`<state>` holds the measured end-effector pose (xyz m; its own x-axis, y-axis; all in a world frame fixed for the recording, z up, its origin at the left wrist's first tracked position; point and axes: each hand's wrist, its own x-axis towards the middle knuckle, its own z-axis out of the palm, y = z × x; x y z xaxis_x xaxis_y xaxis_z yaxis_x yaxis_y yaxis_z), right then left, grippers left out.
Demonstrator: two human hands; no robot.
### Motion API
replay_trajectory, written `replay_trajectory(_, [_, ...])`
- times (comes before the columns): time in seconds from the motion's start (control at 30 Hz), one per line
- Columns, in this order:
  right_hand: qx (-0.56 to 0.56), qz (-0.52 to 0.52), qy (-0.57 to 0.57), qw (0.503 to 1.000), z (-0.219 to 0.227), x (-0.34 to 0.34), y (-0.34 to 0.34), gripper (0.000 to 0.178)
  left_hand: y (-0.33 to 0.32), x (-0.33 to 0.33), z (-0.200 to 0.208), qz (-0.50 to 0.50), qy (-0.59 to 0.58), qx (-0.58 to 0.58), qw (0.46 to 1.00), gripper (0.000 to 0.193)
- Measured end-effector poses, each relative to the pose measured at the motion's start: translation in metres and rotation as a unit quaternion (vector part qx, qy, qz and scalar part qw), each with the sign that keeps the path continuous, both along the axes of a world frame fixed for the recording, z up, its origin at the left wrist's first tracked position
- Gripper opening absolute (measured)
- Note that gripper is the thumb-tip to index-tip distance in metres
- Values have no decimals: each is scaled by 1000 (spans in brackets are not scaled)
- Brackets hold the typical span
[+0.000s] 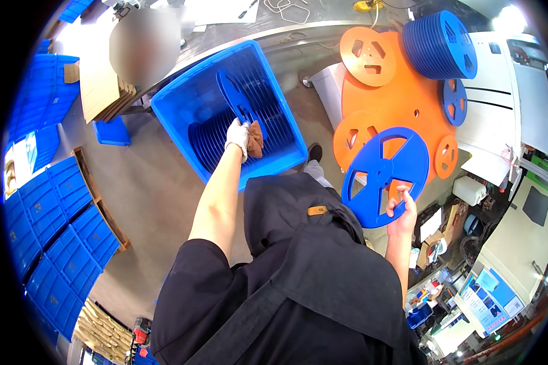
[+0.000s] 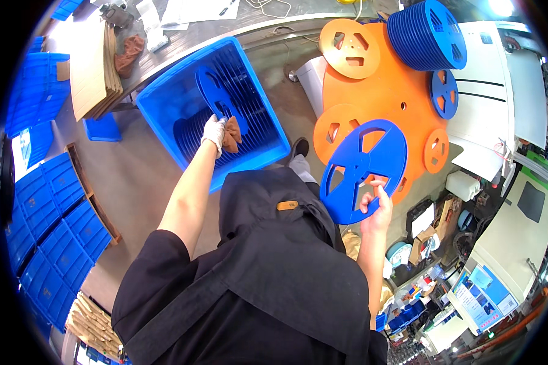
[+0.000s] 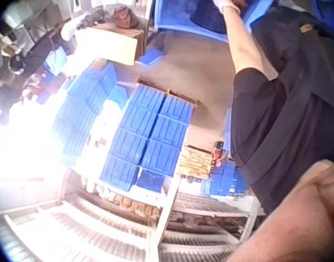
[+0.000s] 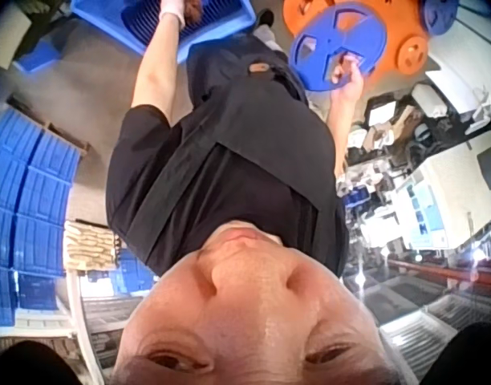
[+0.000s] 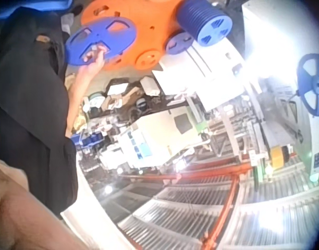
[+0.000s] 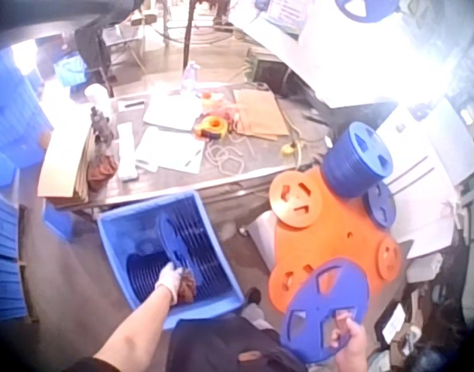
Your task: The person picks up blue plastic spools from a table and places them into a blue plastic bin. The person handles the spools one at a time, stacking them vertically inside the bin. The task involves repetitive picking and placing of identical spools.
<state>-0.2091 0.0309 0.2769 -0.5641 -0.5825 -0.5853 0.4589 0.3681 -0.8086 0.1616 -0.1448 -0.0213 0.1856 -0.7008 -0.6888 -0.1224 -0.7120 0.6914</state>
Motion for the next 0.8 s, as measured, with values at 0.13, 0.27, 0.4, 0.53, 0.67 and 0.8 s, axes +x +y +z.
replay_trajectory(0.13, [-149,31,-65,986,2,-4,4,28,22,-5,26,79,119,29,989,47])
replay_trajectory(0.27, [-247,41,-165,954,12,2,-14,32,43,29,-6,-147,353,-157,910,45])
replay_trajectory(0.4, [-288,69,-229,927,17,12,-14,34,25,-25,158,218,512,-111,823,61])
replay_trajectory(0.53, [-279,118,-306,902,18,50,-28,33,31,-58,228,22,246,-368,896,50])
replay_trajectory(0.67, [-236,177,-371,880,17,93,-33,33,59,-104,289,-304,-187,-507,784,49])
replay_trajectory(0.8, [-205,198,-385,878,12,100,-20,35,94,-93,292,-318,-63,-618,717,42])
